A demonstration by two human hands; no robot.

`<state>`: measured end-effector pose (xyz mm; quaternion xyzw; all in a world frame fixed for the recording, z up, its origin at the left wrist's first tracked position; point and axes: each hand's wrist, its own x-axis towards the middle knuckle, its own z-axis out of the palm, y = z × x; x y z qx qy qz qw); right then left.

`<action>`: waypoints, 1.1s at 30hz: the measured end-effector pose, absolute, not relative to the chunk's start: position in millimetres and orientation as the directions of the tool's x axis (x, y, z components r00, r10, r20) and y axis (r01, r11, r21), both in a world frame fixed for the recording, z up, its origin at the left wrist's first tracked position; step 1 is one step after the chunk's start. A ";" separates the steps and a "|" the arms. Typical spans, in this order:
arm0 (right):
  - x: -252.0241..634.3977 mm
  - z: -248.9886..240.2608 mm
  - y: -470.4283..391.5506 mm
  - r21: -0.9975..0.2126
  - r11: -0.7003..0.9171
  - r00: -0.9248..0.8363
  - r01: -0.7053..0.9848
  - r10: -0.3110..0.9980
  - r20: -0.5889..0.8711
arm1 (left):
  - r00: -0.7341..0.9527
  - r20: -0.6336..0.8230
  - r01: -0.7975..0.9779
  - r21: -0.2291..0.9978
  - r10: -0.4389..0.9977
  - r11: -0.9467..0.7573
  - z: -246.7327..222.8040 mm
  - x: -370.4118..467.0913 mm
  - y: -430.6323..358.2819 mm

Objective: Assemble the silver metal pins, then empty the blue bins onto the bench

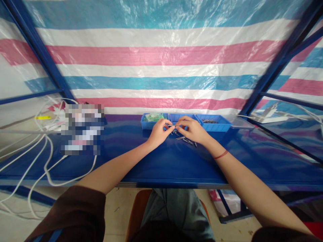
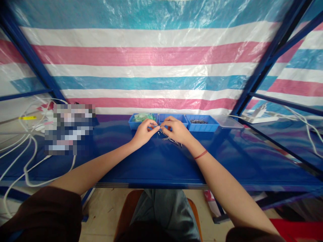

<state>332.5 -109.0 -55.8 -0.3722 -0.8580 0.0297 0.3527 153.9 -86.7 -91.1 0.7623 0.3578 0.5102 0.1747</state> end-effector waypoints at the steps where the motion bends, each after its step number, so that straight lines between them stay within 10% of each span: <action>1: 333.0 -54.5 -109.0 -0.301 0.727 -0.489 0.617 0.654 0.578 | 0.224 0.652 0.378 0.627 0.724 -0.682 -91.2 153.8 -86.5; 6: 355.2 -44.5 -99.4 -0.265 0.612 -0.327 0.745 0.681 0.655 | 0.330 0.651 0.437 0.537 0.684 -0.722 -90.7 152.5 -88.8; 17: 448.1 -71.4 -63.1 -0.243 -0.174 0.297 0.954 0.642 0.707 | 0.626 0.420 0.612 0.259 0.658 -0.747 -94.8 159.3 -99.0; 23: 419.2 -54.0 -71.6 -0.225 0.105 0.101 0.969 0.660 0.744 | 0.605 0.458 0.577 0.310 0.651 -0.755 -97.2 160.3 -96.3; 27: 381.9 -43.8 -89.1 -0.299 0.438 -0.232 0.848 0.813 0.535 | 0.587 0.453 0.632 0.263 0.672 -0.729 -98.7 161.1 -96.9; 33: 338.4 -53.8 -104.2 -0.223 0.693 -0.591 0.686 0.709 0.385 | 0.507 0.511 0.677 0.262 0.694 -0.687 -94.2 156.5 -94.5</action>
